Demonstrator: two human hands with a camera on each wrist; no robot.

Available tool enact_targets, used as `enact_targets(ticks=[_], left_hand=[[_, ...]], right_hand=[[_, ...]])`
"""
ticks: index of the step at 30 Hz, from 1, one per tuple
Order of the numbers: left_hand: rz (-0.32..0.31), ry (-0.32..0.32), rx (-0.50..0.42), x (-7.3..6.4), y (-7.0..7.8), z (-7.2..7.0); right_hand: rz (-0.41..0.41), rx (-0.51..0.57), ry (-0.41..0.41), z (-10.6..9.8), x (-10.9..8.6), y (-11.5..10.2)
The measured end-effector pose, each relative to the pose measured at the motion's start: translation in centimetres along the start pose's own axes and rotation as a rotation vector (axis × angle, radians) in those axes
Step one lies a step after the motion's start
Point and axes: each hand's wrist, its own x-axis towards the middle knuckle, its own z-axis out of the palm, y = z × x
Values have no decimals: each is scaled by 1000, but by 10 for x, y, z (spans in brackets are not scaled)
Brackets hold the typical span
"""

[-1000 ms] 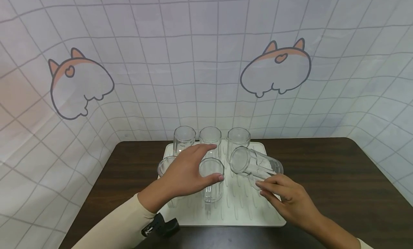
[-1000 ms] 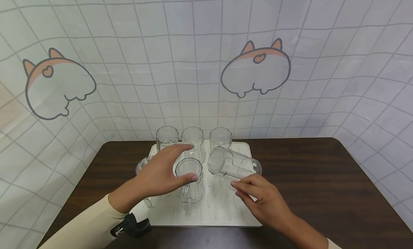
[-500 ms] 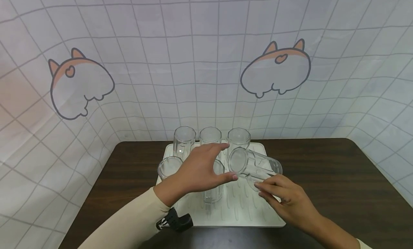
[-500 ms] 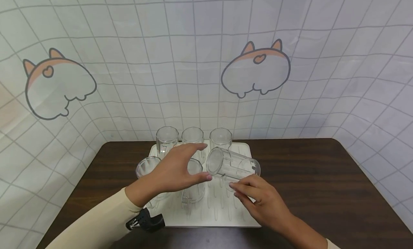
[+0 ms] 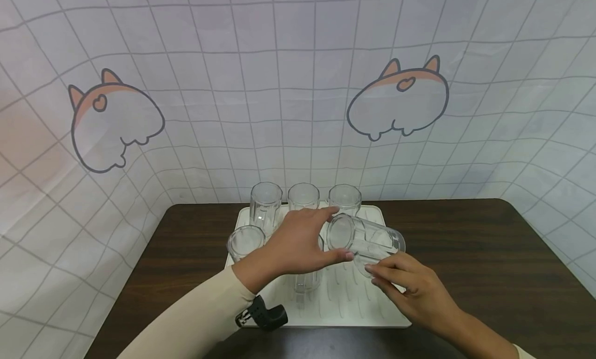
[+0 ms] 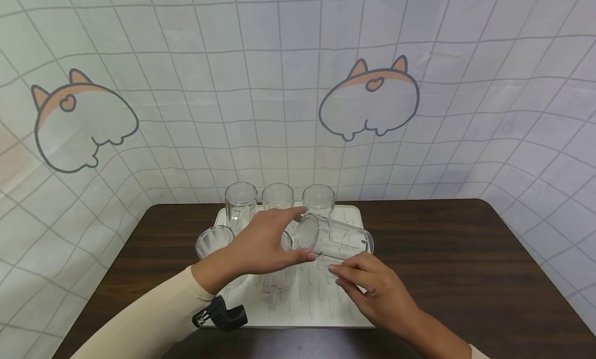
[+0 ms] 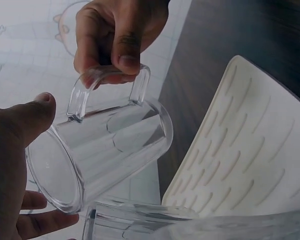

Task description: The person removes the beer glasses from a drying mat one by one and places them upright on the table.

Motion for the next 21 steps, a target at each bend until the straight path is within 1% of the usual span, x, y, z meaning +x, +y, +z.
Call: enact_targets(ticks=[9, 14, 21], left_hand=[[29, 7, -26, 4, 3, -1], [23, 31, -41, 3, 3, 0], [30, 73, -49, 2, 3, -1]], right_hand=[[-16, -1, 5, 2, 0, 0], [-14, 2, 20, 2, 1, 0], [-27, -36, 42, 1, 4, -1]])
